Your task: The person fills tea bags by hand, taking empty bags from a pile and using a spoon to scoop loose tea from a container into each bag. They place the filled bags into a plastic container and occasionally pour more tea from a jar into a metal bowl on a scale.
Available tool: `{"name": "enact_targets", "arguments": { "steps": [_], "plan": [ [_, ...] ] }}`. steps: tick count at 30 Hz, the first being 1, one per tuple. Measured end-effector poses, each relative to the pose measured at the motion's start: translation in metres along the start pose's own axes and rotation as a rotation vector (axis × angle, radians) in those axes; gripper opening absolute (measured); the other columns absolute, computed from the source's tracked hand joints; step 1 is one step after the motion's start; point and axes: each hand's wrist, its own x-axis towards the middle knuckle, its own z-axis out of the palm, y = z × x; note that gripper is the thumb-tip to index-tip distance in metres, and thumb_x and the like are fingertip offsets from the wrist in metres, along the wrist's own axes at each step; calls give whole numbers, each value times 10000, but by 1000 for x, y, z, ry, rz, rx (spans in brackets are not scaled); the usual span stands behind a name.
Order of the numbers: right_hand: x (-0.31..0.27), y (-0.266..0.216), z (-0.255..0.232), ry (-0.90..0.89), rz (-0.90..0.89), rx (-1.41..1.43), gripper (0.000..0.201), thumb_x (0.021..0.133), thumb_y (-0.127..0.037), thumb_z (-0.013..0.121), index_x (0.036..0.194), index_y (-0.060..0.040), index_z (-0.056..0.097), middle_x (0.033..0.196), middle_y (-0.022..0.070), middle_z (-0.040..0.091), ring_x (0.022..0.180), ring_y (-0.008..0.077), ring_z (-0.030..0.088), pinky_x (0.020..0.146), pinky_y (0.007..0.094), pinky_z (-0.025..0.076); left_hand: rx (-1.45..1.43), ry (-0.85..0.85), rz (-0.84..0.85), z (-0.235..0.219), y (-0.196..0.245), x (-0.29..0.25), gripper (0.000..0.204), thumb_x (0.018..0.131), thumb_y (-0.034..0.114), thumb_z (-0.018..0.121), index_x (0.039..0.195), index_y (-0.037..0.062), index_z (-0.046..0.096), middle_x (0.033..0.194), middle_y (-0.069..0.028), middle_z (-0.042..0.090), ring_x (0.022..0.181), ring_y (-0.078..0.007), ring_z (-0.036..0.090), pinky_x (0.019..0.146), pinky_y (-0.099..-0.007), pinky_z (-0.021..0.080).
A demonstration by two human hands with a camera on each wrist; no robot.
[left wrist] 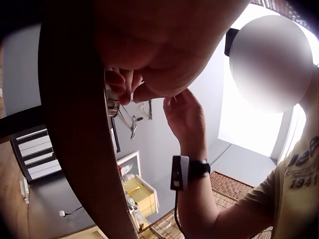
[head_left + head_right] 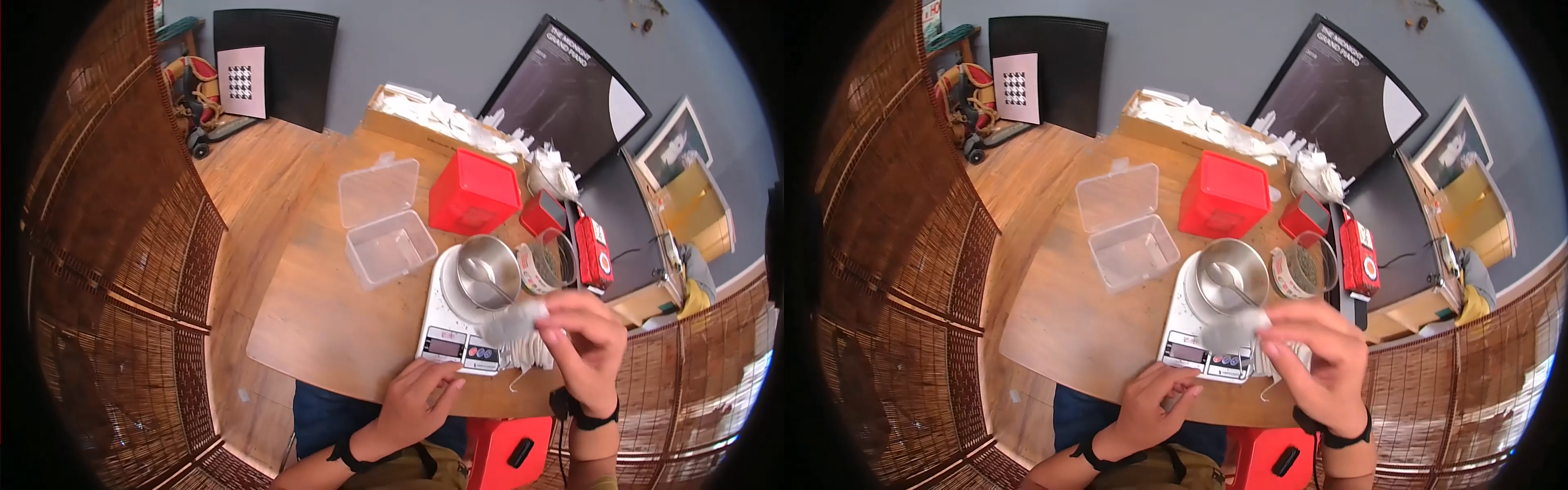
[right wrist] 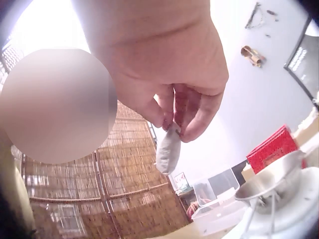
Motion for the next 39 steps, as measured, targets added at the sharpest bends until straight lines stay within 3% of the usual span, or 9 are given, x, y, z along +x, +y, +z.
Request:
{"name": "enact_targets", "arguments": {
  "steps": [5,7,10,12,15,21,26,35,39],
  "plan": [
    [-84,9,-7,-129,162,15,172,870,65,823,1035,19,844,1107,153,797,958,250,779,880,339,615,25,5,-27,4,5,-1,224,915,-11,825,1124,24,755,872,-88,738,755,-211,687,619,-302,527],
    [-106,12,11,-101,256,-77,156,881,50,834,1034,24,837,1113,145,793,983,258,781,843,341,626,43,-11,-34,4,8,-4,176,926,-23,801,1086,-2,730,909,-125,740,792,-294,710,701,-376,568],
    [-128,25,36,-35,220,-127,172,891,35,838,1062,20,826,1167,162,776,998,281,775,832,349,626,45,-70,27,6,11,-3,149,909,-21,817,1043,-5,754,930,-127,744,802,-291,711,706,-377,567],
    [-135,29,50,-9,149,-132,210,902,27,835,1111,18,811,1225,182,753,1016,304,770,840,362,627,51,-110,92,10,9,-4,153,904,-19,822,1045,-7,762,947,-128,744,806,-292,711,714,-381,571],
    [-143,33,65,15,173,-47,249,904,33,829,1149,13,798,1270,195,735,1033,330,766,856,383,625,98,-127,128,14,7,-6,185,902,-5,852,1078,-7,793,964,-100,736,786,-181,691,667,-309,552],
    [-157,45,84,194,303,235,272,958,84,776,1219,49,708,1198,169,771,1003,237,801,799,313,655,97,-169,-58,13,18,-6,216,898,-20,841,1108,-23,790,1031,-119,742,807,-179,704,696,-291,572],
    [-158,45,84,228,304,202,286,950,93,783,1220,41,706,1135,151,785,943,202,805,772,295,655,107,-203,68,15,15,-6,209,897,-51,812,1103,-28,788,1059,-140,749,855,-204,712,704,-281,570],
    [-165,54,92,301,298,170,275,908,80,818,1150,15,704,1054,115,783,805,144,763,698,268,620,120,-230,62,13,18,-5,138,926,-87,740,1050,-29,716,1060,-180,741,915,-322,721,828,-371,580],
    [-168,54,99,399,382,244,270,900,80,821,1126,-2,697,1049,110,782,768,119,743,673,250,598,119,-220,62,15,16,-9,136,944,-86,723,1065,-31,698,1071,-185,737,918,-311,725,823,-358,579]
  ]
}}
